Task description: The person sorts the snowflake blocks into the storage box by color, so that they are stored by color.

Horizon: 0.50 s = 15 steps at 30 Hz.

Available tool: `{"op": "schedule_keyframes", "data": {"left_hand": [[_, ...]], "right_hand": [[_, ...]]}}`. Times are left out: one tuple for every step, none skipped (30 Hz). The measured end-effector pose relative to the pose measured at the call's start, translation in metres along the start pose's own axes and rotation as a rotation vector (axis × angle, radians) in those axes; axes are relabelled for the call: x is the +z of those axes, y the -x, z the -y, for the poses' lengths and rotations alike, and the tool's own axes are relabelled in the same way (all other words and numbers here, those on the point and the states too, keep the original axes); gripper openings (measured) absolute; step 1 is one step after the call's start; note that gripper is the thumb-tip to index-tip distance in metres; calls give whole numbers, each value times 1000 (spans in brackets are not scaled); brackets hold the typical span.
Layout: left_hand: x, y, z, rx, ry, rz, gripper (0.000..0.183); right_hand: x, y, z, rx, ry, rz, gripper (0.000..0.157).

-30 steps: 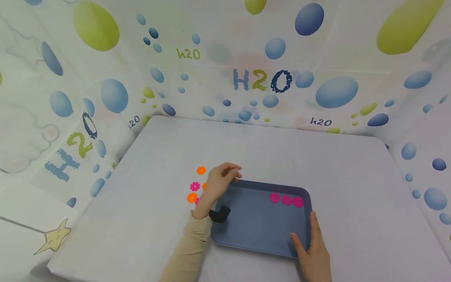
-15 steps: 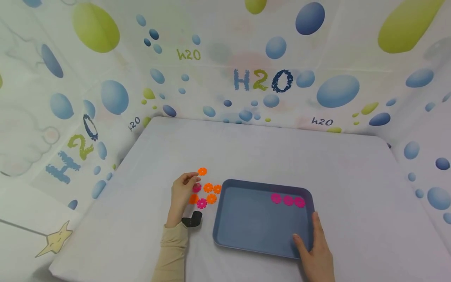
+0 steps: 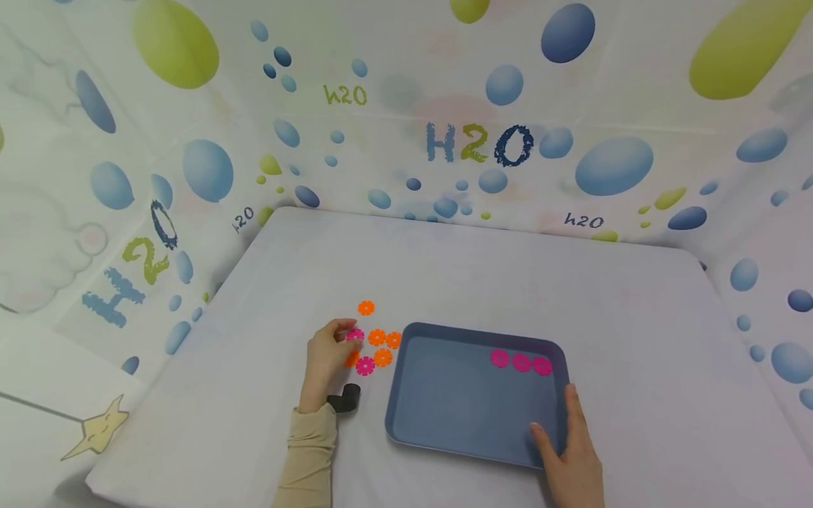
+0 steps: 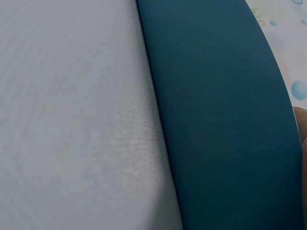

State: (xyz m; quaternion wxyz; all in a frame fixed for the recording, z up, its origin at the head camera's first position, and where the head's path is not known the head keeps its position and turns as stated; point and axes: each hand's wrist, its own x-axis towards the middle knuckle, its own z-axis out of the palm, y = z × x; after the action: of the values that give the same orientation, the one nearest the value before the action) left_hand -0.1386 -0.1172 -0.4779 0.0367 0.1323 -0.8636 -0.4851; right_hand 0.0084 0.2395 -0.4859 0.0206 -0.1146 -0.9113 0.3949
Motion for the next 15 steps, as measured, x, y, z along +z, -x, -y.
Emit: {"op": "schedule_keyframes", "data": {"left_hand": [[0, 0, 0, 10, -19, -2, 33], [1, 1, 0, 25, -39, -7, 34], [1, 1, 0, 38, -55, -14, 35], [2, 1, 0, 53, -69, -23, 35], [2, 1, -1, 60, -73, -31, 36], [2, 1, -1, 66, -75, -37, 35], [2, 1, -2, 68, -78, -41, 35], [3, 1, -2, 69, -83, -43, 35], [3, 1, -3, 64, -92, -42, 35], [3, 1, -3, 60, -101, -40, 35], [3, 1, -4, 53, -109, -35, 35], [3, 1, -5, 47, -124, -32, 35], [2, 2, -5, 43, -136, -26, 35], [2, 2, -6, 37, -149, -20, 35], [2, 2, -7, 32, -161, -14, 35]], "right_hand": [[0, 0, 0, 2, 0, 0, 82], [0, 0, 0, 5, -1, 0, 82], [0, 0, 0, 3, -2, 0, 82], [0, 0, 0, 0, -1, -4, 82], [0, 0, 0, -4, 0, -9, 82], [0, 0, -1, -8, 1, -12, 82], [0, 0, -1, -12, 3, -16, 83], [0, 0, -1, -15, 4, -19, 83], [0, -1, -2, -21, 7, -22, 83], [0, -1, -2, -22, 10, -23, 83], [0, -1, -2, -24, 11, -24, 83], [0, -1, -2, -22, 11, -22, 83], [-1, -1, -2, -21, 12, -19, 83], [-1, -1, -2, -20, 12, -18, 83], [-1, -1, -2, -18, 13, -16, 83]]}}
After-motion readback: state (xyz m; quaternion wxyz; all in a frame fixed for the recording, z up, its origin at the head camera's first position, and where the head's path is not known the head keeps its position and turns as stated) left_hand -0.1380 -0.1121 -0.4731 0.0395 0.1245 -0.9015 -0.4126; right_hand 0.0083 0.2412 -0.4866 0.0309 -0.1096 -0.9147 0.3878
